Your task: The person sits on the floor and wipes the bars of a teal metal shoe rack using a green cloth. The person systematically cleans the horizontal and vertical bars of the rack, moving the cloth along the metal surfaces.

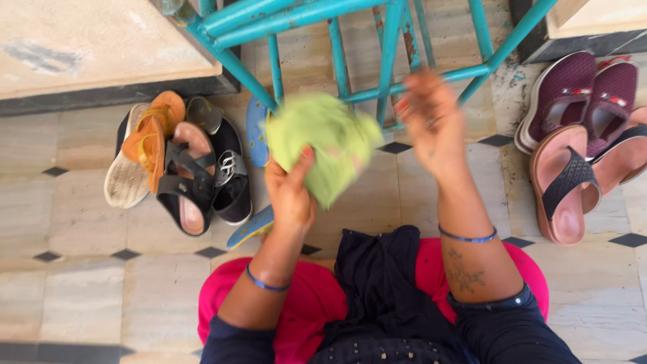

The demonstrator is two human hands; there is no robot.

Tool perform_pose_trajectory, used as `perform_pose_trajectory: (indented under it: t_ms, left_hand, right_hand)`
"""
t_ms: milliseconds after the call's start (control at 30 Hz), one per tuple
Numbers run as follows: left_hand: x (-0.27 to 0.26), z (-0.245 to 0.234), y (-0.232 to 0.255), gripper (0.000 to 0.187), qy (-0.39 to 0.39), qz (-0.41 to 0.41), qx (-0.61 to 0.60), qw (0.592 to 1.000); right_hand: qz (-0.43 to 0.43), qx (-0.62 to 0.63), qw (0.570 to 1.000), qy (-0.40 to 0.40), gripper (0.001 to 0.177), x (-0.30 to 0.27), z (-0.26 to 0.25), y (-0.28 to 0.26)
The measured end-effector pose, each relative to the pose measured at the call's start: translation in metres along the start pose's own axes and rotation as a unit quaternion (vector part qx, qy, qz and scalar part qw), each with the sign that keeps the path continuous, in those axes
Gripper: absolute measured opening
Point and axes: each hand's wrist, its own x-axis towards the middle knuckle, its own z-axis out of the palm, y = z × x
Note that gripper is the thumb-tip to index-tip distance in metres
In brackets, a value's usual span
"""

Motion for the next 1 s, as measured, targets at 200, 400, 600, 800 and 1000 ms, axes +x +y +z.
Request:
perform_pose_trajectory:
  t_ms: [200, 400, 600, 800, 1000]
  left_hand:
    - [0.081, 0.040, -0.020, 0.071, 0.014, 0.364, 0.617, 0.697]
    - [0.099, 0.072, -0.076, 0.059, -0.064, 0.280, 0.684, 0.671]
    - [0.067, 0.052, -0.064, 0.063, -0.115, 0.335, 0.659, 0.664]
    - [0.033, 0.013, -0.091, 0.038, -0.043, 0.163, 0.486, 0.857]
    - [0.017, 0.033, -0.040, 0.044, 0.113, -0.106, -0.088, 0.984]
  right_hand:
    - [-0.031, -0.521, 0.853, 0.002, 0.091, 0.009, -0.014, 0.018]
    - [0.028, -0.530, 0.846, -0.046, 0.110, 0.008, -0.006, 0.019]
    - [0.039, -0.527, 0.847, -0.053, 0.117, 0.009, -0.002, 0.015]
    - [0.050, -0.524, 0.848, -0.061, 0.119, 0.010, -0.002, 0.017]
    - [0.052, -0.531, 0.844, -0.061, 0.119, 0.014, -0.003, 0.019]
